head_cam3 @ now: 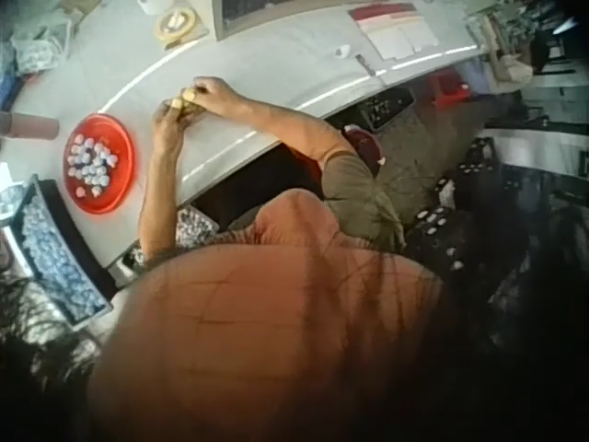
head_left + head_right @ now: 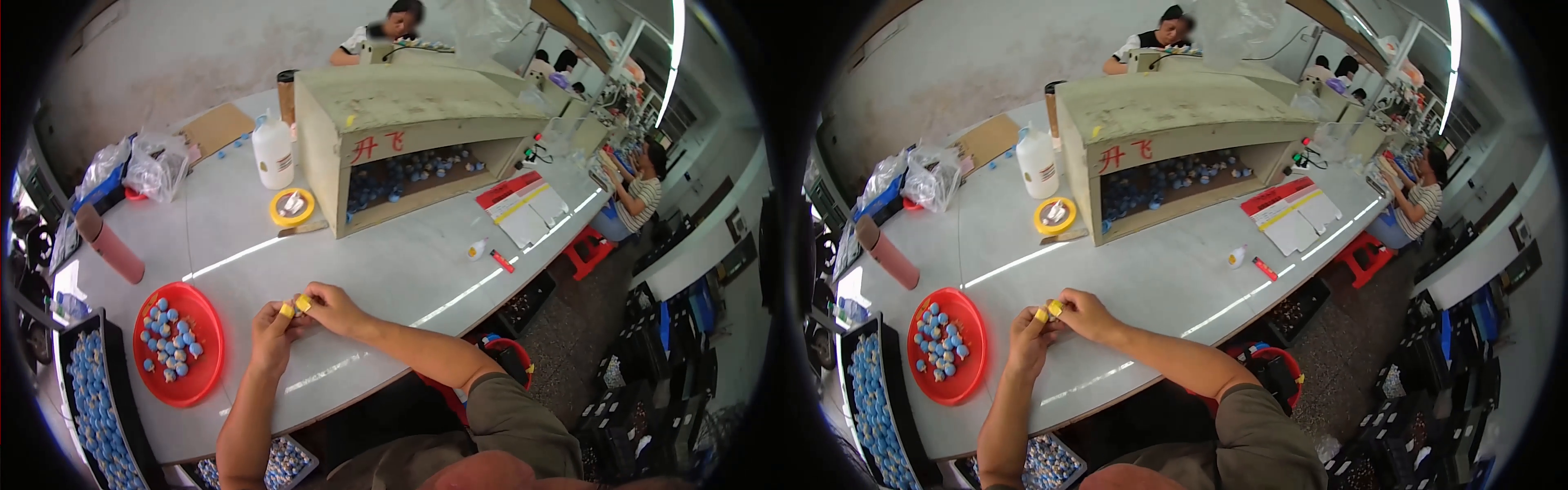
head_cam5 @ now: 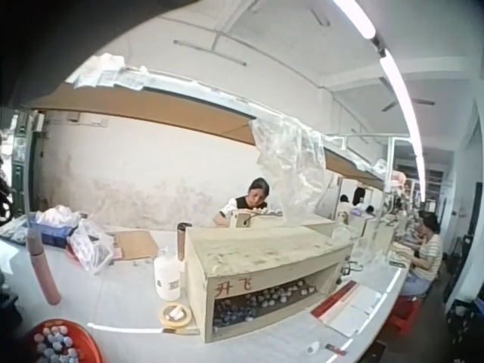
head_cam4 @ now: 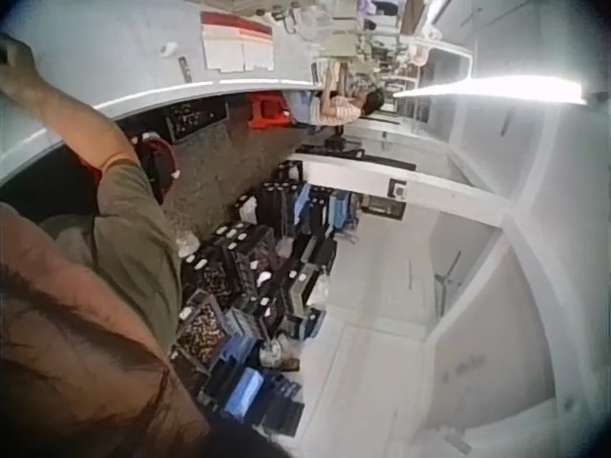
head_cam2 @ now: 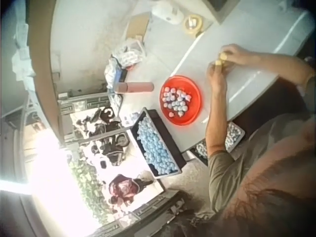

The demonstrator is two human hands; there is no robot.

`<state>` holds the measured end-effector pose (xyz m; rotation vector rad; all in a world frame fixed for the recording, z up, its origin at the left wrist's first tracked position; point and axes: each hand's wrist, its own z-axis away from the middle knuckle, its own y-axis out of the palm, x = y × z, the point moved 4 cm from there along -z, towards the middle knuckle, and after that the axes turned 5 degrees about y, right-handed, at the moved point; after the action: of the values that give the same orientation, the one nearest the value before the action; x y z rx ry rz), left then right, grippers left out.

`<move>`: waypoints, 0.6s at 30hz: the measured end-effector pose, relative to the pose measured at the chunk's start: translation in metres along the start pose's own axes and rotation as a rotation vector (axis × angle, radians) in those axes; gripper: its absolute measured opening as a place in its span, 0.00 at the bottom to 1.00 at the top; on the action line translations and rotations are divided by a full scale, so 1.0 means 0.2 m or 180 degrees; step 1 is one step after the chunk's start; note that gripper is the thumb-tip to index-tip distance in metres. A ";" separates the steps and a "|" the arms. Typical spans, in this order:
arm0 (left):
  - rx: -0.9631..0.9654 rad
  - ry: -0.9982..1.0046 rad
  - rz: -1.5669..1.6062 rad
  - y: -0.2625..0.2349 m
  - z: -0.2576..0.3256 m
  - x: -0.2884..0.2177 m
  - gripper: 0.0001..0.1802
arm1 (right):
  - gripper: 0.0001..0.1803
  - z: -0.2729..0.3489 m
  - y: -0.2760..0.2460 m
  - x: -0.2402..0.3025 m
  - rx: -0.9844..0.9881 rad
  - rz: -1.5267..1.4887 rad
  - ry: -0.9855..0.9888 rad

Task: The person assembles small spherical plastic toy components by applying adhesive from a bottle to the plastic parts and joining the halves by hand.

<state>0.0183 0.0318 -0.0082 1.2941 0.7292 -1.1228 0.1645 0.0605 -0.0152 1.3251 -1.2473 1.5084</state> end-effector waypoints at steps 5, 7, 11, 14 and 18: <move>0.0008 0.0291 0.0149 0.00 -0.03 0.05 0.08 | 0.13 0.04 0.04 0.02 -0.0326 0.0363 -0.0085; 0.0089 0.0322 0.0133 0.01 -0.04 0.07 0.07 | 0.12 0.04 0.02 0.00 -0.0288 0.0095 -0.0093; 0.0152 0.0386 0.0109 0.01 -0.05 0.09 0.05 | 0.12 0.05 0.03 0.00 -0.0319 -0.0200 -0.0138; 0.0169 0.0449 0.0122 0.00 -0.04 0.08 0.05 | 0.12 0.05 0.05 0.00 -0.0321 -0.0310 -0.0217; 0.0127 0.0427 0.0099 0.00 -0.04 0.08 0.05 | 0.12 0.05 0.05 0.00 -0.0354 -0.0312 -0.0237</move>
<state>0.0251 0.0361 -0.0239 1.4203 0.7862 -1.0373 0.1575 0.0483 -0.0164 1.3594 -1.2748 1.3138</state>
